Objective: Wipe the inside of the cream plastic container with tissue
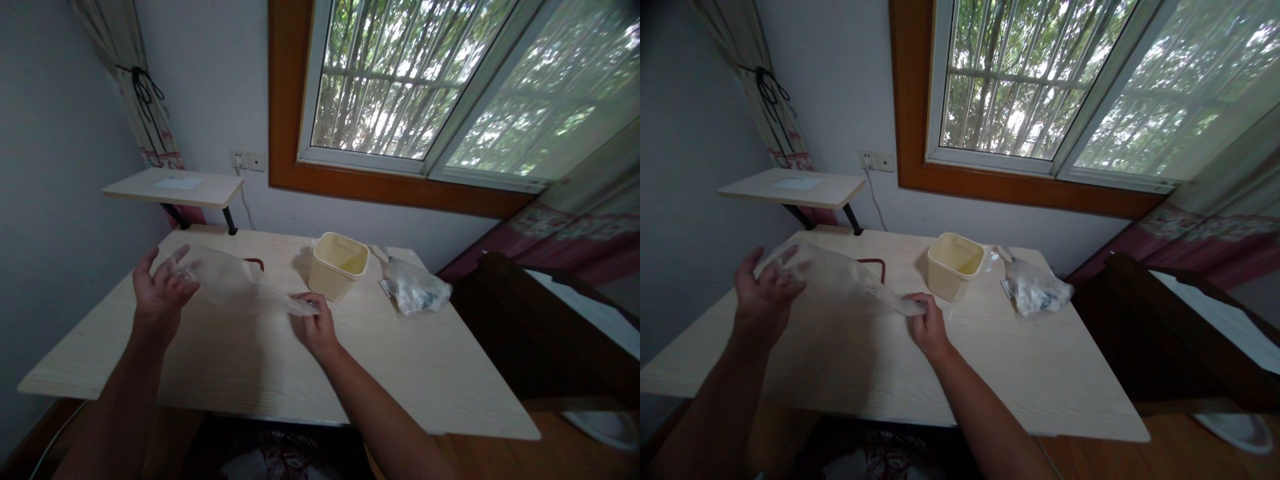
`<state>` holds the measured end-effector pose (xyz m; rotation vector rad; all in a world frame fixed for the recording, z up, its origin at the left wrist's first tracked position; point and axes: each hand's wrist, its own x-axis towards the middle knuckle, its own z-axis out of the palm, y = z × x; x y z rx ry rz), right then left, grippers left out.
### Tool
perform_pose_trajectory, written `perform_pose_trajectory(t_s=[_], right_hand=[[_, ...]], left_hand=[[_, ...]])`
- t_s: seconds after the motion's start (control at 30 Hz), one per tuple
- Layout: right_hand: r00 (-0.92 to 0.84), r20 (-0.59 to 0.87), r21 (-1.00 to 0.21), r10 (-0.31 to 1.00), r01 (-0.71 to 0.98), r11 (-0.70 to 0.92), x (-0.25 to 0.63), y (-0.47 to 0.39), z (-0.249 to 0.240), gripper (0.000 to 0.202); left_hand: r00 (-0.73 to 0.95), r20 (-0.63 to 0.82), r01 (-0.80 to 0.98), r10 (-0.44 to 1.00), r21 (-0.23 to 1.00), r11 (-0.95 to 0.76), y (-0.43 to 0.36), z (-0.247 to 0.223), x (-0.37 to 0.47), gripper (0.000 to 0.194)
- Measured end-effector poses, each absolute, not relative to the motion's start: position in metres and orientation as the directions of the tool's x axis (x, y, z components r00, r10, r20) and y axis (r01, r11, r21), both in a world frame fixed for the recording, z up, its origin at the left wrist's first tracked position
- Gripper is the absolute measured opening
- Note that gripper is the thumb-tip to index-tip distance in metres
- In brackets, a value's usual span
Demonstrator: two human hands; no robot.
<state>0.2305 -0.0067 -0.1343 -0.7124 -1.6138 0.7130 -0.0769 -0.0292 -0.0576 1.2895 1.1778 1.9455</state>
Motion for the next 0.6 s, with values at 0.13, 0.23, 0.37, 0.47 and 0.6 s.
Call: perform_pose_trajectory(t_s=[0.13, 0.23, 0.37, 0.47, 0.6], right_hand=[[0.070, 0.444, -0.896, 0.893, 0.035, 0.443, 0.234, -0.002, -0.137, 0.019], [0.129, 0.345, -0.935, 0.930, -0.042, 0.352, 0.232, 0.002, -0.137, 0.024], [0.122, 0.257, -0.955, 0.959, -0.121, 0.271, 0.230, 0.007, -0.136, 0.024], [0.085, 0.227, -0.972, 0.970, -0.042, 0.232, 0.230, 0.009, -0.135, 0.025], [0.044, 0.192, -0.976, 0.980, 0.115, 0.185, 0.232, 0.008, -0.133, 0.028]], left_hand=[[-0.392, 0.457, 0.079, 0.798, 0.881, -0.466, -0.033, -0.052, -0.079, 0.097], [-0.440, 0.476, 0.136, 0.761, 0.874, -0.467, -0.040, -0.038, -0.078, 0.080], [-0.533, 0.440, 0.143, 0.723, 0.889, -0.436, -0.043, -0.018, -0.080, 0.067], [-0.551, 0.303, 0.057, 0.777, 0.943, -0.328, -0.034, -0.015, -0.091, 0.066], [-0.530, 0.131, -0.065, 0.838, 0.979, -0.194, -0.015, -0.034, -0.109, 0.066]])
